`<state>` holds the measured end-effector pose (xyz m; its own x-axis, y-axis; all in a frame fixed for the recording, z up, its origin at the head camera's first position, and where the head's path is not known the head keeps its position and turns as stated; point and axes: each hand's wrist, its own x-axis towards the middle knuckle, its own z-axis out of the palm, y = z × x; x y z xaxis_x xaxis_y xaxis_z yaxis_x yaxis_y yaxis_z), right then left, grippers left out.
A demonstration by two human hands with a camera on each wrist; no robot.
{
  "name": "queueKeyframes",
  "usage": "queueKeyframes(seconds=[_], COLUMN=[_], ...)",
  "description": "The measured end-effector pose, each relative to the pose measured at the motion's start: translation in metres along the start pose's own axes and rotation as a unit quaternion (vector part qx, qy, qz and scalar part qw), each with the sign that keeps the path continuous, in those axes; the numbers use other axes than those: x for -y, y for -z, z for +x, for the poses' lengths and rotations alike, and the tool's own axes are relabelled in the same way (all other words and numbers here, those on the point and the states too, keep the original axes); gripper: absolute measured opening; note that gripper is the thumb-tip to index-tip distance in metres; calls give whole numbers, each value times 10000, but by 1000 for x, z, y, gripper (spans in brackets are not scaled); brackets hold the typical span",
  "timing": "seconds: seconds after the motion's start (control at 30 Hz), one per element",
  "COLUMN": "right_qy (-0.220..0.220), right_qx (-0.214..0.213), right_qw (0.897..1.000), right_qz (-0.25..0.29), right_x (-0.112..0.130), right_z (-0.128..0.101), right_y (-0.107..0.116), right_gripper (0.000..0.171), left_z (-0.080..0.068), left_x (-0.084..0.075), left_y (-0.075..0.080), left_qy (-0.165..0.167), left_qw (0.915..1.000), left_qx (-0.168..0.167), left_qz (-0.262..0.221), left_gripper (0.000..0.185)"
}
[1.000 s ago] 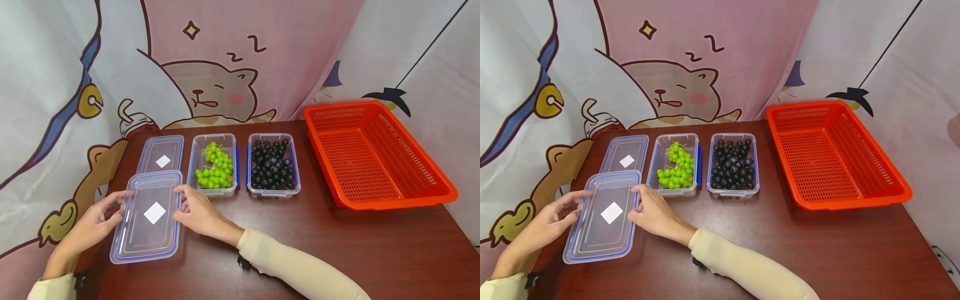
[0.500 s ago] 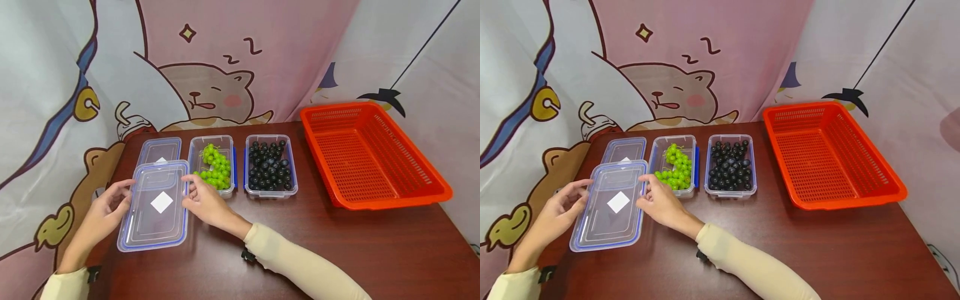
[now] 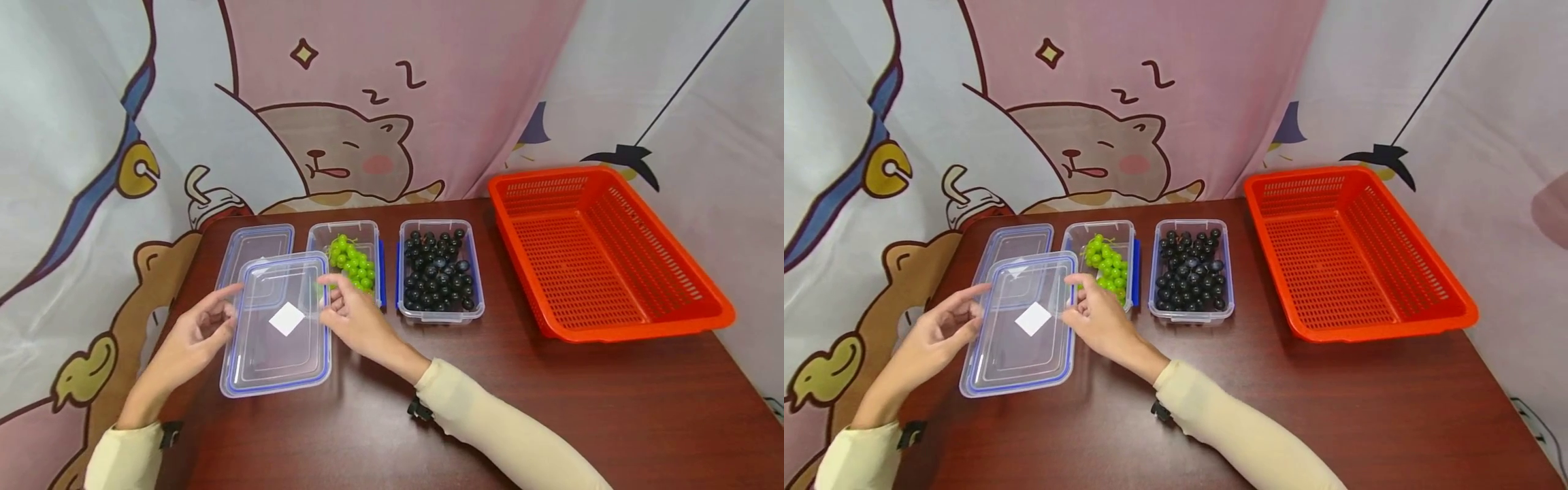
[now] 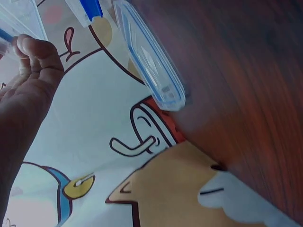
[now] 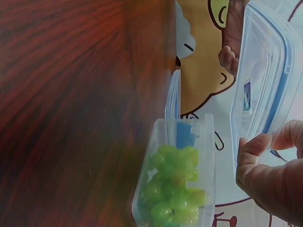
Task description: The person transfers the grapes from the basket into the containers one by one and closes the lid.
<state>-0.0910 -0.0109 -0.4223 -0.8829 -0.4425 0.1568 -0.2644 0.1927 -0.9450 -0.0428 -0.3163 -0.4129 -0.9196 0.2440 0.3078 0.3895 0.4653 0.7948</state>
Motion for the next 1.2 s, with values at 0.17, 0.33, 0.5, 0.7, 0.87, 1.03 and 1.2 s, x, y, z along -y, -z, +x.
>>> queueKeyframes(seconds=[0.17,0.33,0.5,0.7,0.87,1.03,1.2], right_qy=[5,-5,-5,25,46,45,18], right_qx=[-195,-255,-389,-486,-548,-694,-903], right_qw=[9997,9996,9992,9987,9983,9970,9951], right_qz=[-127,-145,-53,-132,-197,-330,-406], right_x=[-1,-3,-4,-5,-7,-9,-9], right_z=[0,-1,-2,-2,-3,-5,-8], right_y=[10,22,35,48,55,62,68], right_gripper=[56,55,55,56,57,56,55], left_z=[9,17,28,39,47,56,65], left_x=[0,-3,-8,-11,-15,-18,-21], left_y=[-8,-15,-23,-34,-41,-47,-53], left_qy=[-100,-24,19,-34,57,173,211], left_qw=[9992,9992,9994,9981,9980,9979,9979], left_qx=[106,143,213,224,189,289,367], left_qz=[-375,-363,-273,-581,-600,-554,-491], left_gripper=[57,58,60,60,59,56,54])
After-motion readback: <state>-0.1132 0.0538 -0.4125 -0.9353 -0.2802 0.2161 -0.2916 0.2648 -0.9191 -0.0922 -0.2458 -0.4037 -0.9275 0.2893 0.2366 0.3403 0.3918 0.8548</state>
